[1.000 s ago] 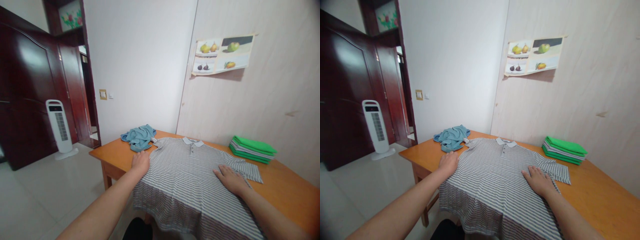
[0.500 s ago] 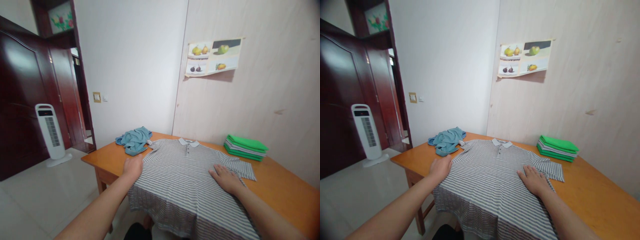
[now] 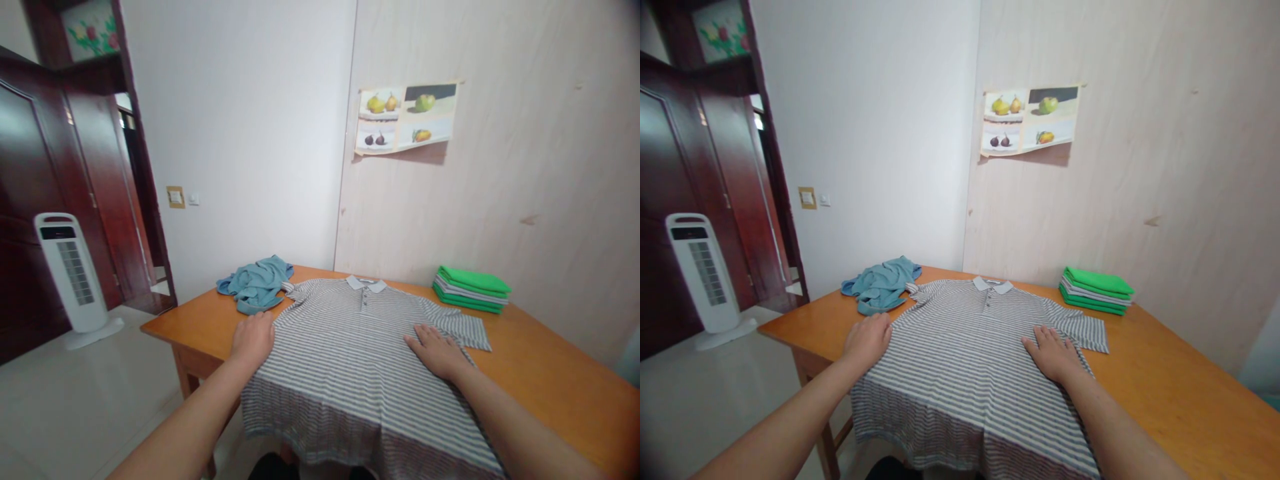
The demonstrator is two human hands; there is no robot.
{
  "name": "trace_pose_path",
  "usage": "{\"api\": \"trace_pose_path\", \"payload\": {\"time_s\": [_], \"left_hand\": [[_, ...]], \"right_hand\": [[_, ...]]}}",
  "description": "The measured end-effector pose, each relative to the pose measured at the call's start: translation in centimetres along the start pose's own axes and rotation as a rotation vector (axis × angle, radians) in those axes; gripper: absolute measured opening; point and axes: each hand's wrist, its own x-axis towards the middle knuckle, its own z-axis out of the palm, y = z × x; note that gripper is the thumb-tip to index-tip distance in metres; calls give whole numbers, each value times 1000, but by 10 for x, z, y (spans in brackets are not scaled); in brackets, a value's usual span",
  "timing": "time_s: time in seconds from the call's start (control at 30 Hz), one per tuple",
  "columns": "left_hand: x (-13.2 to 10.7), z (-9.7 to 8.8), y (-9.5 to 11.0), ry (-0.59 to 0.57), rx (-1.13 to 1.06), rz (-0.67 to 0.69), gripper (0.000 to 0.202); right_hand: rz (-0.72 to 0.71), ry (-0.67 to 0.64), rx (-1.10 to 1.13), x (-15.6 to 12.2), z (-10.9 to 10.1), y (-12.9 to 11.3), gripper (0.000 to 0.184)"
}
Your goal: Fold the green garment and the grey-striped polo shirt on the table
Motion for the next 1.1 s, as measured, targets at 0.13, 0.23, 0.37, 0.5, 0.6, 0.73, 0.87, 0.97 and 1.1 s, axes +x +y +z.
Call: {"api": "trace_pose_path", "payload": {"time_s": [0.13,0.23,0.37,0.5,0.6,0.73,0.87,0.97,1.1], "left_hand": [[0,2,-1,10,-3,17,26],[0,4,-2,20,5,18,28],[0,3,-1,18,13,4,29],[-1,-1,1,-4,-8,-29,29],[-1,-3,0,-20,-20,-36,29],[0,-1,-3,-13,-17,-23,29],[-1,2,-5,9,-31,-10,28],[-2,2,-4,10,-32,-6,27],[2,-1,-5,-21,-36,8,25]], "right_hand": [[15,-4,22,0,-2,-3,79],[18,-4,26,0,-3,-4,79],[17,-4,32,-1,-3,-6,79],[19,0,27,-1,-4,-6,79],[13,0,17,0,-4,-6,80],[0,10,7,1,0,-4,79],[10,22,15,1,5,-4,78],[5,23,7,-2,7,-4,76],[8,27,10,2,5,0,74]]}}
